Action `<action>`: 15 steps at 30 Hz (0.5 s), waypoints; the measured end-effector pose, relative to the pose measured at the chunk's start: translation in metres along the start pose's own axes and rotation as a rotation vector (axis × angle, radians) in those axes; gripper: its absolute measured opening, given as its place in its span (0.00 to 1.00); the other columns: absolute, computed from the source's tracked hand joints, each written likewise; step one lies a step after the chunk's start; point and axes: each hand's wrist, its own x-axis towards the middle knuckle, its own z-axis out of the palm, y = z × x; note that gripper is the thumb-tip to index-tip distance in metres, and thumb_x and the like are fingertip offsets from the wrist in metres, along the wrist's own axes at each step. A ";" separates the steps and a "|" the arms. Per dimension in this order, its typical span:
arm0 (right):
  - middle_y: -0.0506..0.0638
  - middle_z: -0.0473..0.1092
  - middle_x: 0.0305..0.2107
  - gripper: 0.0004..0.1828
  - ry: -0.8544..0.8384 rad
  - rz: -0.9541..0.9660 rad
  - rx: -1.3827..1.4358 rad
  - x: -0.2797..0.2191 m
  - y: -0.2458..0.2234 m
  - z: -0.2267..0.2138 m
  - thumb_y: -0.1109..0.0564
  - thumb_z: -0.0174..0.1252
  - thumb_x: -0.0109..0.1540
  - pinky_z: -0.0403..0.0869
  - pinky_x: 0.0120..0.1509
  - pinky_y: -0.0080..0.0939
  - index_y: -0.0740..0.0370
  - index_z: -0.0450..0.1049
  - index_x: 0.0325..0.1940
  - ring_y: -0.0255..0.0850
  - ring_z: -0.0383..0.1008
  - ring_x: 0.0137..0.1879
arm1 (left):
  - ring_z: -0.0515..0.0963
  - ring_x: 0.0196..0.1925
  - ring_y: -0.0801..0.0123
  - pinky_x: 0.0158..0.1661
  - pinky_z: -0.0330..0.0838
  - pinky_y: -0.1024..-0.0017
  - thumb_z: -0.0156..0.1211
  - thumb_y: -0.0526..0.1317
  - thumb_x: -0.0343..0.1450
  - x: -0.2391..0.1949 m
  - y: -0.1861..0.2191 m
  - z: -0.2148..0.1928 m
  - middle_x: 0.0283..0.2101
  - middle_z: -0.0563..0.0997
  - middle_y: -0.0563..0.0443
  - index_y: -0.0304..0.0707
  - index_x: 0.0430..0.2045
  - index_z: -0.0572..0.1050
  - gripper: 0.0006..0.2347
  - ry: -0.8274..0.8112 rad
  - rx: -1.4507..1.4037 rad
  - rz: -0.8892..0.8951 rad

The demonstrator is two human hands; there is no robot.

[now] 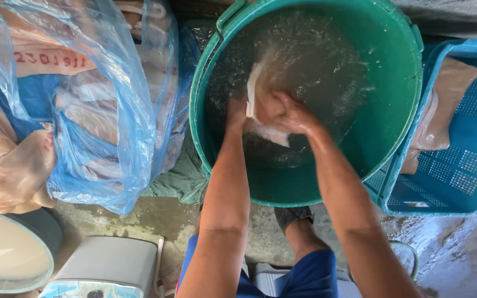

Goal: The person washes large, flat pieces of raw meat by hand in a green bucket filled with water. They repeatedly submerge, agitate, and rinse the meat, then transfer the cleaned pieces into a blue plastic basket placed next to the bucket.

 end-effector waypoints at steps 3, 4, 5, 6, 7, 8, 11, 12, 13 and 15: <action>0.57 0.59 0.73 0.41 -0.284 0.309 0.053 0.023 0.038 -0.020 0.29 0.53 0.65 0.56 0.79 0.55 0.52 0.66 0.75 0.52 0.56 0.78 | 0.84 0.50 0.60 0.53 0.77 0.67 0.67 0.35 0.67 -0.011 -0.012 0.006 0.48 0.86 0.39 0.31 0.46 0.81 0.14 -0.104 0.144 0.217; 0.57 0.61 0.70 0.39 -0.130 0.348 0.249 0.028 0.049 -0.015 0.31 0.54 0.64 0.58 0.76 0.54 0.53 0.67 0.73 0.52 0.58 0.75 | 0.83 0.51 0.60 0.53 0.76 0.67 0.67 0.36 0.67 -0.021 -0.009 0.008 0.49 0.85 0.39 0.32 0.48 0.80 0.15 -0.168 0.245 0.165; 0.58 0.63 0.67 0.37 0.047 0.351 0.365 0.034 0.058 -0.007 0.34 0.54 0.64 0.60 0.73 0.53 0.55 0.68 0.71 0.51 0.61 0.71 | 0.82 0.52 0.60 0.54 0.75 0.67 0.67 0.36 0.67 -0.032 -0.002 0.012 0.51 0.84 0.40 0.33 0.50 0.79 0.16 -0.232 0.346 0.111; 0.58 0.65 0.64 0.35 0.127 0.332 0.347 0.049 0.063 0.000 0.36 0.55 0.63 0.62 0.70 0.53 0.57 0.70 0.69 0.51 0.63 0.68 | 0.81 0.53 0.61 0.55 0.74 0.66 0.67 0.37 0.67 -0.039 0.010 0.019 0.52 0.83 0.41 0.35 0.51 0.77 0.18 -0.290 0.445 0.064; 0.58 0.67 0.61 0.33 0.169 0.322 0.312 0.065 0.065 0.009 0.38 0.56 0.62 0.64 0.67 0.52 0.59 0.71 0.67 0.50 0.65 0.65 | 0.80 0.54 0.61 0.55 0.73 0.66 0.67 0.37 0.67 -0.045 0.023 0.026 0.53 0.82 0.41 0.36 0.53 0.76 0.19 -0.348 0.544 0.016; 0.59 0.69 0.57 0.31 0.171 0.336 0.266 0.073 0.068 0.018 0.41 0.57 0.62 0.66 0.64 0.51 0.61 0.72 0.64 0.50 0.67 0.62 | 0.79 0.55 0.61 0.56 0.73 0.66 0.67 0.38 0.67 -0.058 0.032 0.031 0.54 0.81 0.42 0.37 0.55 0.75 0.20 -0.408 0.639 -0.046; 0.60 0.74 0.48 0.26 -0.004 0.355 0.188 0.080 0.065 0.023 0.48 0.60 0.60 0.72 0.55 0.49 0.66 0.75 0.58 0.49 0.73 0.52 | 0.76 0.59 0.60 0.59 0.69 0.65 0.71 0.39 0.65 -0.088 0.060 0.028 0.58 0.78 0.44 0.38 0.57 0.75 0.24 -0.544 0.501 -0.223; 0.61 0.76 0.45 0.24 -0.005 0.291 0.185 0.080 0.060 0.009 0.51 0.61 0.60 0.74 0.52 0.48 0.68 0.76 0.55 0.48 0.75 0.48 | 0.75 0.60 0.59 0.60 0.68 0.64 0.73 0.40 0.64 -0.083 0.077 0.032 0.59 0.78 0.45 0.38 0.57 0.75 0.25 -0.581 0.385 -0.255; 0.61 0.78 0.42 0.22 0.003 0.207 0.201 0.076 0.053 -0.006 0.53 0.62 0.59 0.76 0.49 0.47 0.70 0.78 0.53 0.48 0.77 0.45 | 0.76 0.60 0.57 0.59 0.69 0.62 0.70 0.44 0.66 -0.077 0.094 0.035 0.59 0.77 0.44 0.38 0.58 0.74 0.25 -0.486 0.043 -0.378; 0.56 0.77 0.41 0.22 0.021 0.007 0.451 0.030 0.047 -0.024 0.56 0.67 0.56 0.75 0.49 0.43 0.69 0.76 0.52 0.42 0.76 0.45 | 0.77 0.58 0.51 0.56 0.71 0.56 0.62 0.52 0.69 -0.095 0.109 0.030 0.60 0.77 0.40 0.39 0.61 0.72 0.27 -0.251 -0.665 -0.658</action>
